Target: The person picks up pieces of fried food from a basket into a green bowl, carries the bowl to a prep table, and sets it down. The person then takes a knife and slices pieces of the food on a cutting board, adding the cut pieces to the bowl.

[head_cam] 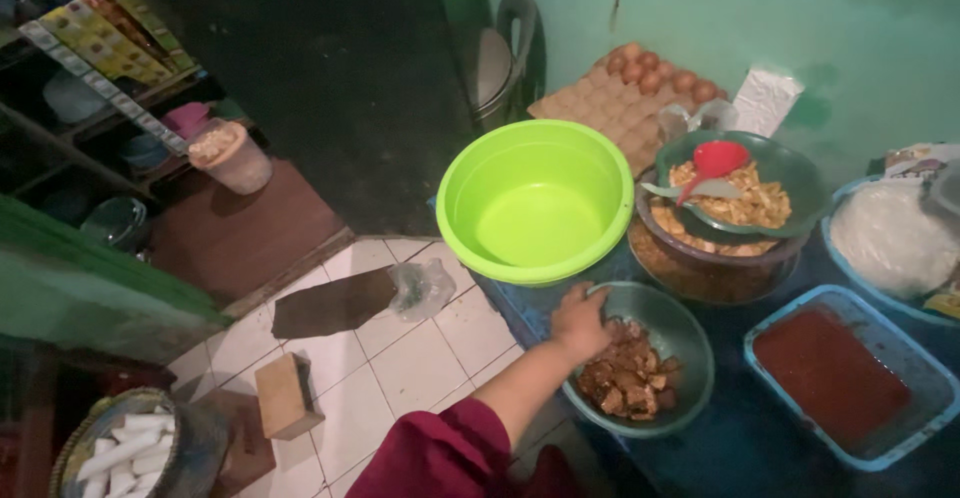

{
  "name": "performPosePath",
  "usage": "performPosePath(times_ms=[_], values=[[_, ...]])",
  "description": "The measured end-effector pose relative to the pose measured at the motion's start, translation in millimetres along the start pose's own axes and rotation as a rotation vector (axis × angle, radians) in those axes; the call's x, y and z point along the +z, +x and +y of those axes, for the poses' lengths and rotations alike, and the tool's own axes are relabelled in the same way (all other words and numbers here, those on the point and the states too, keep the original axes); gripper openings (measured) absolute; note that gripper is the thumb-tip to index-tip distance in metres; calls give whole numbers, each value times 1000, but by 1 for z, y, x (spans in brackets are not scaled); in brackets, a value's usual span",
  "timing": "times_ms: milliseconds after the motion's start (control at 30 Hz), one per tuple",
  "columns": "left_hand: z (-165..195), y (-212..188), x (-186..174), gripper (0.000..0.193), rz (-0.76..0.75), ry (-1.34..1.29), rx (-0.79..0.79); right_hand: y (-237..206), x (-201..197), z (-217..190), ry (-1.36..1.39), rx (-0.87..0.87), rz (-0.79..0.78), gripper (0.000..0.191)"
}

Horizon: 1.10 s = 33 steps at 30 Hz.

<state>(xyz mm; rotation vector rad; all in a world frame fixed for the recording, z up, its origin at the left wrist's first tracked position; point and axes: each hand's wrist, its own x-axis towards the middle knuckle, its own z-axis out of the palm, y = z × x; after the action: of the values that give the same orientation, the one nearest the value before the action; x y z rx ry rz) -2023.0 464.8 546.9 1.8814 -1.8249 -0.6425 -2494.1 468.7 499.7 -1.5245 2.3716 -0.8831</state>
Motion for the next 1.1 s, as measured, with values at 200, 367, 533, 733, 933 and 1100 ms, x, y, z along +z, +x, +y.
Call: performPosePath(times_ms=[200,367,533,733,933,1100], values=[[-2,-4,-1,72,58,-52,87,-94,32,-3,234,94,-91,20],[-16,-13,-18,76,47,-94,246,-190,102,-76,375,275,-10,22],[-31,-27,-37,67,-105,-64,322,-218,82,-126,66,96,80,25],[-63,-42,-66,59,-73,-170,533,-237,62,-212,-145,-331,129,38],[-121,-42,-108,64,-158,-62,445,-238,113,-270,-256,-210,-151,66],[-182,-43,-148,68,-177,35,343,-213,171,-324,-485,-569,-277,78]])
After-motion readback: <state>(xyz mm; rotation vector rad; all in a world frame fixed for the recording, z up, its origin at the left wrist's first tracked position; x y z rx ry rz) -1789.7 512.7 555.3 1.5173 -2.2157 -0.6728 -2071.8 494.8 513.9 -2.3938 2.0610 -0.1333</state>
